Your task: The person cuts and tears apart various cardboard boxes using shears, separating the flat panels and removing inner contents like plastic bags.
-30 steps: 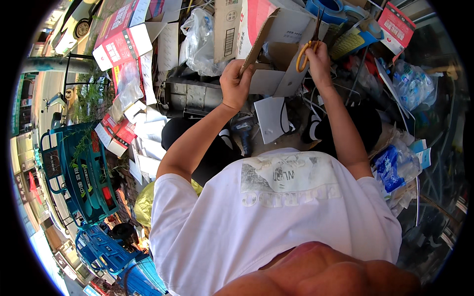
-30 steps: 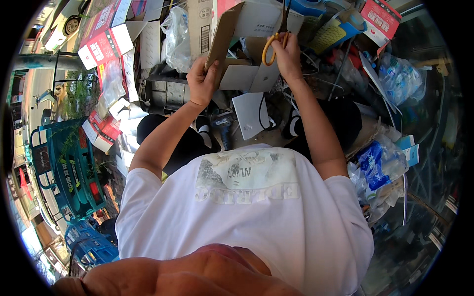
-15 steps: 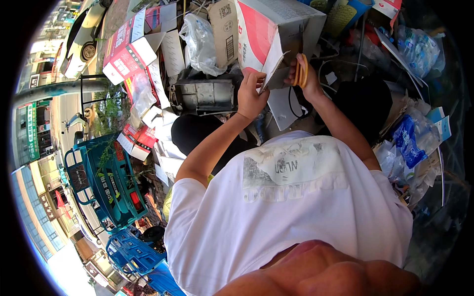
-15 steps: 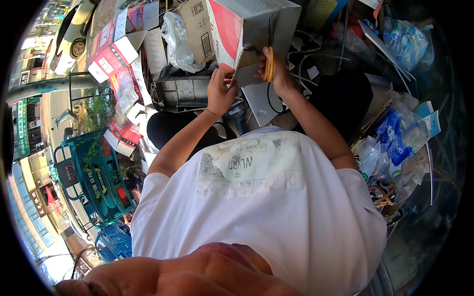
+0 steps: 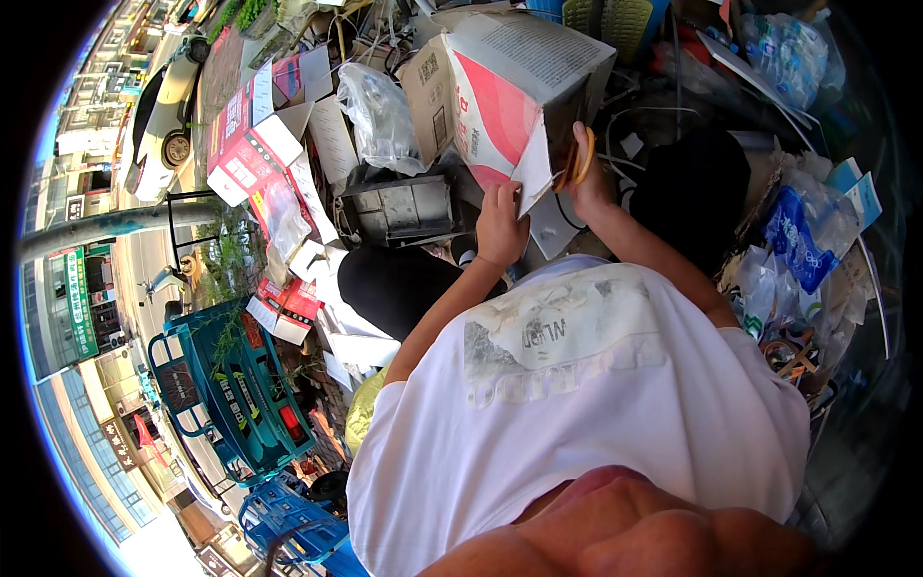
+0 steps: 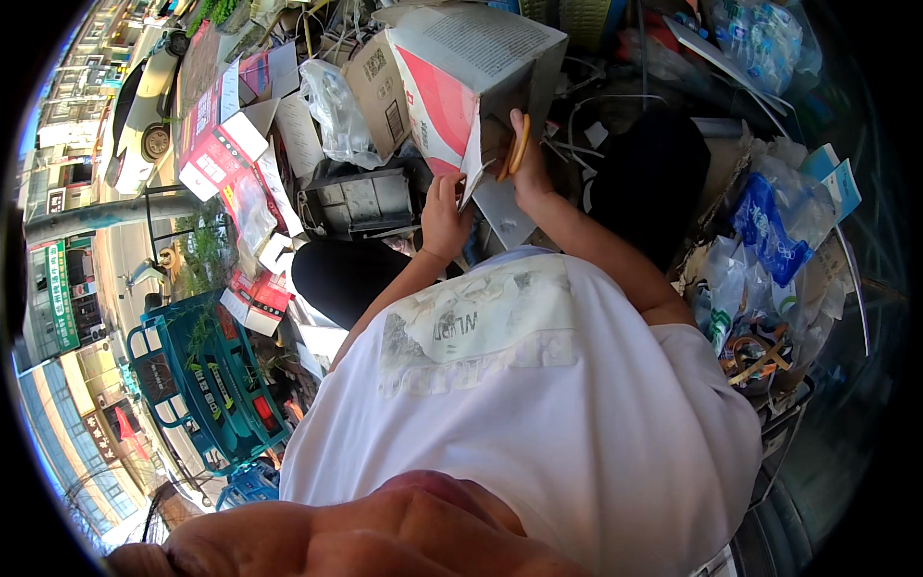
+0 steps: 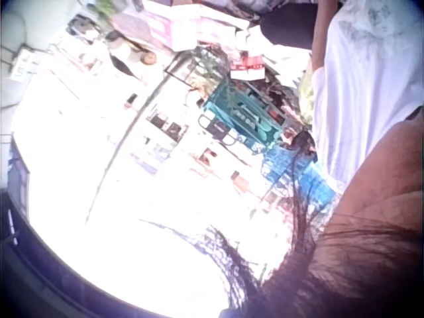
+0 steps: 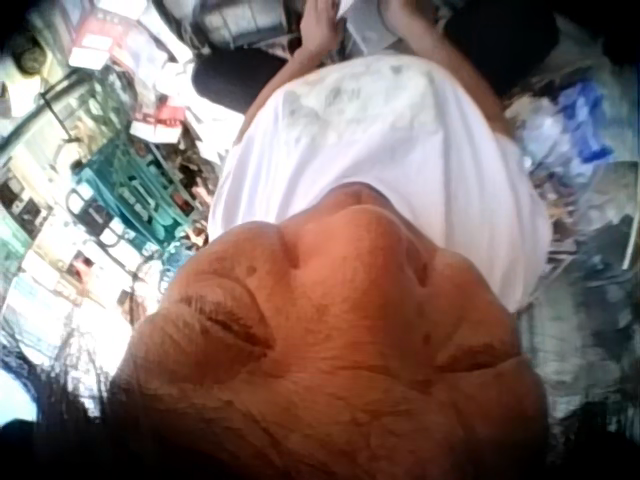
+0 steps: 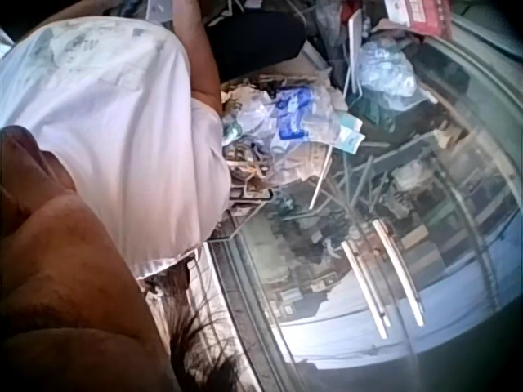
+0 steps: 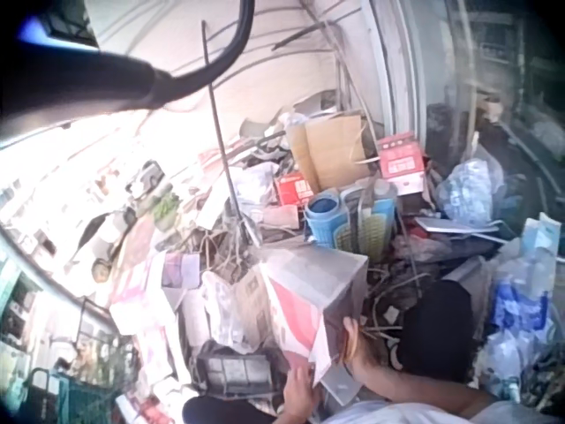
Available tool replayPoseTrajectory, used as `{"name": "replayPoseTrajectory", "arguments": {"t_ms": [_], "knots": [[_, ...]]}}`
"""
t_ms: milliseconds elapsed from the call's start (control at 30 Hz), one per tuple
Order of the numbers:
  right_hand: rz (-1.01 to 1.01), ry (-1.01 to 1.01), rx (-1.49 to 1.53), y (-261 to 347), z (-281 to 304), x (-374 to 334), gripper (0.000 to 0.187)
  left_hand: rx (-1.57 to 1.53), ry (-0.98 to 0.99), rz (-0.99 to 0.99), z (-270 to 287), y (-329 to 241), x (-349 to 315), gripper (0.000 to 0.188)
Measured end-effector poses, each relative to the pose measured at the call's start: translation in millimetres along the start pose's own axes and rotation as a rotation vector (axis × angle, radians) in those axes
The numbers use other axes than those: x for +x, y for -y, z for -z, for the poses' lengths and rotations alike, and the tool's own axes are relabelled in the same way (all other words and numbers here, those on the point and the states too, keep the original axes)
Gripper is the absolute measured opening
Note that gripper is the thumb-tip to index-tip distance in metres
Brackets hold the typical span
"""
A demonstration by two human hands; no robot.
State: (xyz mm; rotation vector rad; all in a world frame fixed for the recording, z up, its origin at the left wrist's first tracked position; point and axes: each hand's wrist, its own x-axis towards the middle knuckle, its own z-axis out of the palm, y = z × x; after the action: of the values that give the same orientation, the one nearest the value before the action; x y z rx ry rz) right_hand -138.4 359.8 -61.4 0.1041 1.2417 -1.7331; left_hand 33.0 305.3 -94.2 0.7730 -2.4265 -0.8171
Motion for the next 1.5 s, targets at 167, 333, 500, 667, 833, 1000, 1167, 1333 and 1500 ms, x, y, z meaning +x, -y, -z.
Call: {"name": "replayPoseTrajectory", "arguments": {"t_ms": [167, 333, 500, 667, 833, 1000, 1167, 1333, 1500], "knots": [[-0.016, -0.003, -0.067, -6, 20, 15, 0.048, 0.061, 0.078, -0.027, -6, -5, -5, 0.063], [0.192, -0.107, -0.182, -20, 20, 16, 0.051, 0.107, 0.153, -0.095, -18, -5, -15, 0.068], [0.316, -0.015, -0.377, -13, 23, -12, 0.052, 0.100, 0.089, -0.122, -19, -12, -15, 0.061], [0.087, -0.018, -0.065, -10, 31, 16, 0.050, 0.086, 0.103, -0.140, -22, -11, -19, 0.061], [0.197, -0.033, -0.004, 9, 55, 69, 0.063, 0.079, 0.219, -0.140, -32, -8, -29, 0.069], [0.272, 0.024, 0.138, 6, 72, 87, 0.063, 0.068, 0.229, -0.160, -35, -11, -24, 0.067], [0.106, -0.010, 0.000, 24, 64, 49, 0.053, 0.041, 0.205, -0.146, -34, -12, -25, 0.061], [0.101, -0.014, -0.042, 30, 53, 27, 0.053, 0.049, 0.157, -0.126, -30, -10, -25, 0.063], [0.178, -0.087, -0.157, 32, 45, 10, 0.049, 0.023, 0.107, -0.088, -20, -3, -21, 0.070]]}}
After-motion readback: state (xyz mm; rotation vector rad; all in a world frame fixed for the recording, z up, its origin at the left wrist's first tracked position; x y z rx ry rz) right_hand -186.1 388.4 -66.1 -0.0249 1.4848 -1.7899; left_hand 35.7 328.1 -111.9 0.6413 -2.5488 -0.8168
